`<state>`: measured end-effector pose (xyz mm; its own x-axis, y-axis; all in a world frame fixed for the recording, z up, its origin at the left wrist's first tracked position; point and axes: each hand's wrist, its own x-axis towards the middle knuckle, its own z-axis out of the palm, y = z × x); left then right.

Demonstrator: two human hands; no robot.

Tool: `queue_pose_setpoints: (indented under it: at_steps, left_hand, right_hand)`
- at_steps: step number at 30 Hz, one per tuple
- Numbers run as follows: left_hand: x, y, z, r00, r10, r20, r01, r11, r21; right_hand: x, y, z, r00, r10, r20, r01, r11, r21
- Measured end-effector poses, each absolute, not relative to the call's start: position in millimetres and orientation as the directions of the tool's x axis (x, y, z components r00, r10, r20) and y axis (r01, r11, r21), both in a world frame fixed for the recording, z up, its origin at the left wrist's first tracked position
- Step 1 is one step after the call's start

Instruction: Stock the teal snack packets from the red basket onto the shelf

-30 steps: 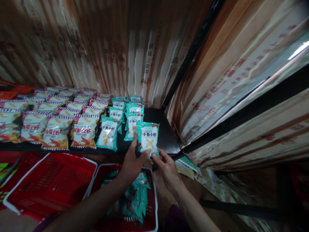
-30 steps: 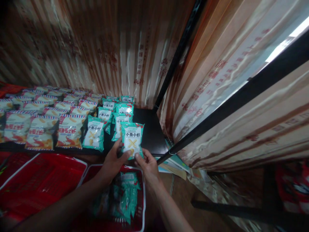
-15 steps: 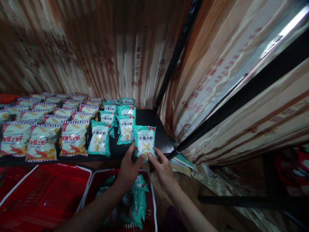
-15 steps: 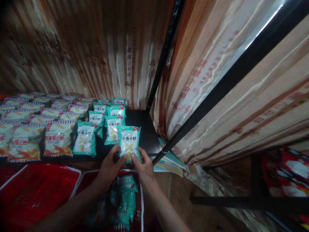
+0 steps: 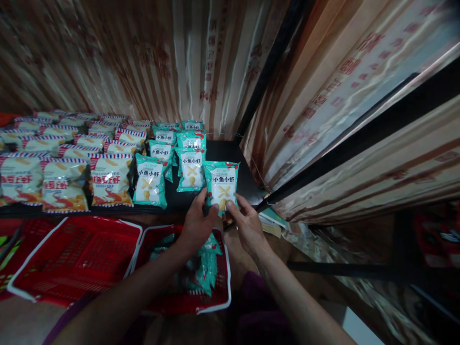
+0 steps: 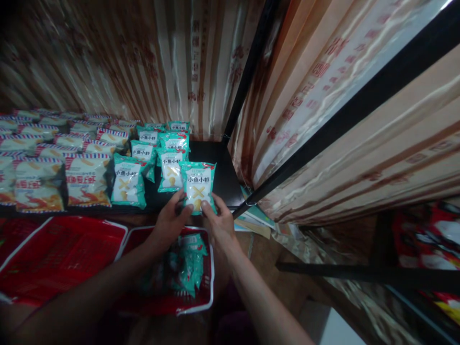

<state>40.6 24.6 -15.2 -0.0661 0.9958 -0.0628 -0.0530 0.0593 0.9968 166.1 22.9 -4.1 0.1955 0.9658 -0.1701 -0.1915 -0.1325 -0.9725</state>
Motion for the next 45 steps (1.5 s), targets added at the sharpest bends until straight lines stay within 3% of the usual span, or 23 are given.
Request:
queue_pose_setpoints:
  at_steps: [6,17,30,37,42,45]
  left_hand:
    - [28,15,-14,-0.1,0.994,-0.04,0.032,0.043,0.999]
    - [29,11,-19,-0.053,0.997,-0.062,-0.013,0.062,0.998]
    - [70,-10,27,-0.082,0.993,0.085,0.027,-0.083,0.996]
    - [80,-10,10,-0.089,0.994,0.07,0.163,-0.054,0.985]
    - [93,47,10,-0.219,0.95,0.225,0.358,-0.136,0.924]
    - [104,87,14,-0.291,0.932,0.216,0.425,-0.076,0.902]
  right_hand:
    - [162,21,-6,0.172,0.974,-0.15,-0.175,-0.12,-0.977]
    - [159,16,7,0.204,0.965,-0.166,-0.18,-0.13,-0.975]
    - [196,-12,23,0.16,0.987,-0.031,-0.155,-0.006,-0.988]
    - [211,-13,1,0.151,0.986,-0.078,-0.108,-0.062,-0.992]
    - [202,49,-1,0.175,0.985,-0.011,-0.084,0.004,-0.996]
    - [194,100,6,0.235,0.972,0.011,-0.083,0.031,-0.996]
